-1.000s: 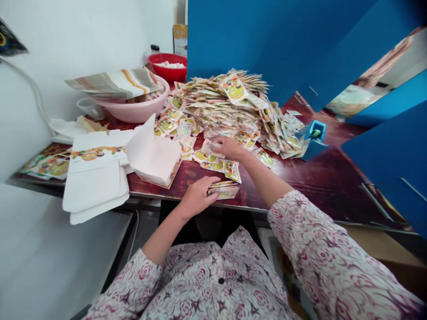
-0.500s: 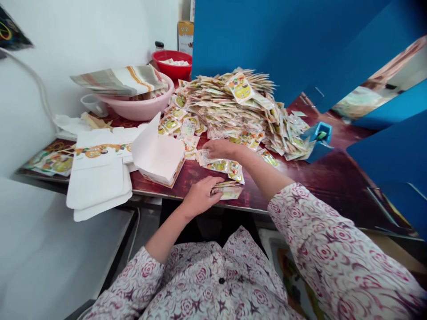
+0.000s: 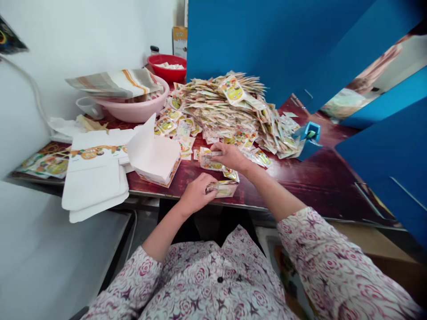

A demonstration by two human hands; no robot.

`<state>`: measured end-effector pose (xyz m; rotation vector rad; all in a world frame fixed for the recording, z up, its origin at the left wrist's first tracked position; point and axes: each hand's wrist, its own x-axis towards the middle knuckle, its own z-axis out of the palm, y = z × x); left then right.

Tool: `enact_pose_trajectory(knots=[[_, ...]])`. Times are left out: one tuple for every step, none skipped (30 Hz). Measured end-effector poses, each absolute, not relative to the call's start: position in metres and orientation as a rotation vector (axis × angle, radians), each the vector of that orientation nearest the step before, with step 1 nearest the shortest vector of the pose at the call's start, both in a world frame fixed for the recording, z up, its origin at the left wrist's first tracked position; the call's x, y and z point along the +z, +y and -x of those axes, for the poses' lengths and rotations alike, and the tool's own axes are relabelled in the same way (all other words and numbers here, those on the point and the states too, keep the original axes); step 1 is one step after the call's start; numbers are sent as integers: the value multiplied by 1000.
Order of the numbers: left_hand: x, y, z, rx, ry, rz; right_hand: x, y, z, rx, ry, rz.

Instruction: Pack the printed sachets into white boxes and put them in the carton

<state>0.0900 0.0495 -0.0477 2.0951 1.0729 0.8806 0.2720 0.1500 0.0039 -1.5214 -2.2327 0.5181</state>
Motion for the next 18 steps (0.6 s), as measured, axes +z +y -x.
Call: enact_pose_trajectory(knots=[[-49,49,-90,934,1069,-2135,5,140,-275,574,-2225,1501],[-51,48,-90,991,1067,-2183,6,130,-278,639,-2240,1478],[-53,47,-90,1044,1069,-2230,7,119,-281,706,-2269,1458],[-54,47,-90,1081,1073,-2272,6,108,-283,762,-2300,1441],[-56,46,-90,1098,1075,-2304,5,97,-284,800,-2321,1425],[-56,47,-90,1098,1068,-2321,4,87,-285,817,-2320,1409],[-56,47,-89,1084,1049,-2323,3,78,-285,817,-2299,1392],[-55,48,-88,1055,1016,-2313,1,70,-285,813,-2269,1371],[-54,49,-87,1017,974,-2296,0,63,-286,818,-2237,1347],[-52,51,-85,971,932,-2277,0,59,-287,849,-2210,1324],[-50,53,-84,930,896,-2260,0,57,-290,910,-2191,1306],[-48,54,-82,898,874,-2248,0,58,-293,984,-2174,1304],[-46,55,-81,876,866,-2243,1,62,-296,1043,-2152,1327],[-44,55,-80,867,866,-2245,2,69,-300,1054,-2122,1379],[-42,55,-79,867,870,-2250,2,77,-304,1001,-2094,1451],[-41,54,-79,872,872,-2256,2,86,-307,893,-2085,1528],[-40,53,-79,877,871,-2261,1,96,-310,756,-2106,1599],[-40,51,-80,880,869,-2262,-1,106,-311,624,-2158,1662]])
